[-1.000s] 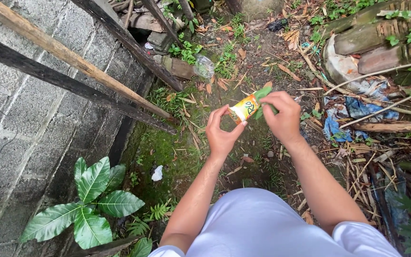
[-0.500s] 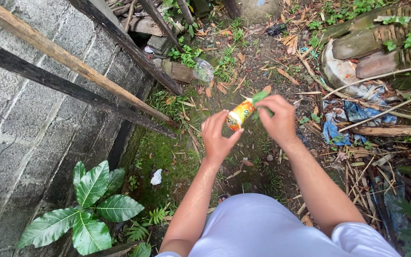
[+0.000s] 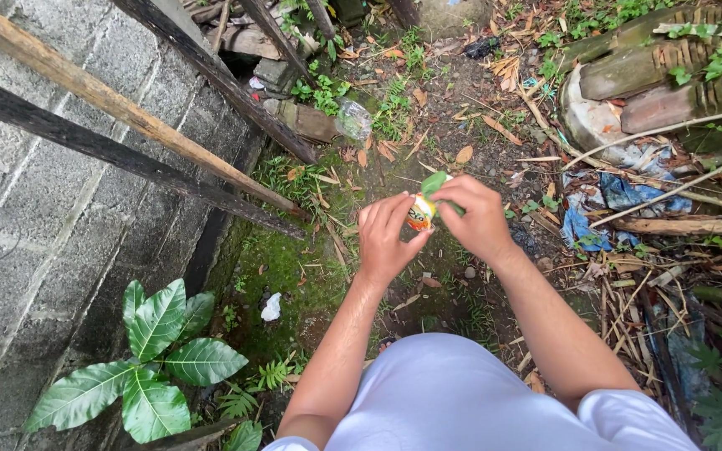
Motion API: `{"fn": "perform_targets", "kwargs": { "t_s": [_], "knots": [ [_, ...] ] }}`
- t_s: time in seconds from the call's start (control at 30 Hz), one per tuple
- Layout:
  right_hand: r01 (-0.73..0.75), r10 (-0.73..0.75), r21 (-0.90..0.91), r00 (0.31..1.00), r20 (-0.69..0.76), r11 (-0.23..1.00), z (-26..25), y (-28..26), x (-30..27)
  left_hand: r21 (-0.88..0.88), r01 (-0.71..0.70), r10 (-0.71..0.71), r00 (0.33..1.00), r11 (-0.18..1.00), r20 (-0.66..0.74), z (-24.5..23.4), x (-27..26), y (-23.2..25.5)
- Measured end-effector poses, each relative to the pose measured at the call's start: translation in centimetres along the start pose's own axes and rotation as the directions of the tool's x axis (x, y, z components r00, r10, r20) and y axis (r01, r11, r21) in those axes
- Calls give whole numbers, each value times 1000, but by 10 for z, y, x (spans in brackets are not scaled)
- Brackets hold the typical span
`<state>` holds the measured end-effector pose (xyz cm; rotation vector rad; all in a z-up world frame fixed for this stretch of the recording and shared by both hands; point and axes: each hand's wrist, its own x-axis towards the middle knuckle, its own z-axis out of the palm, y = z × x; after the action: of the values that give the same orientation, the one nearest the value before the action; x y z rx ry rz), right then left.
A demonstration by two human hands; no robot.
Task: Sorting through plastic trash and attempting to wrap a small plastic cup with a green leaf.
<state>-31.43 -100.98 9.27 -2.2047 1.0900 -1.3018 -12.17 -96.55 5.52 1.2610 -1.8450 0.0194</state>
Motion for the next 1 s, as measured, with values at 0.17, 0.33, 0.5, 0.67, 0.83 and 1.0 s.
{"fn": "perform_targets", "kwargs": {
  "t_s": [0.17, 0.33, 0.5, 0.67, 0.83, 1.0],
  "knots": [
    [-11, 11, -11, 1000, 20, 1000, -3, 15, -3, 3, -11, 11, 1000, 1000, -1, -4, 1, 8],
    [-91, 84, -92, 994, -71, 992, -16, 22, -9, 6, -15, 15, 1000, 1000, -5, 0, -1, 14],
    [23, -23, -4, 1000, 15, 1000, -20, -2, -23, -19, 35, -35, 999, 999, -28, 8, -1, 29],
    [-73, 66, -68, 994, -90, 995, -32, 42, -32, -127, 204, -216, 973, 971, -84, 21, -7, 38],
    [-18, 4, -88, 988, -154, 996, -49, 22, -37, -627, 521, -644, 764, 579, 40, 62, -24, 30],
    [118, -119, 52, 993, 10, 992, -32, 31, -45, -843, 530, -793, 474, -89, 382, 84, -52, 32]
  ]
}}
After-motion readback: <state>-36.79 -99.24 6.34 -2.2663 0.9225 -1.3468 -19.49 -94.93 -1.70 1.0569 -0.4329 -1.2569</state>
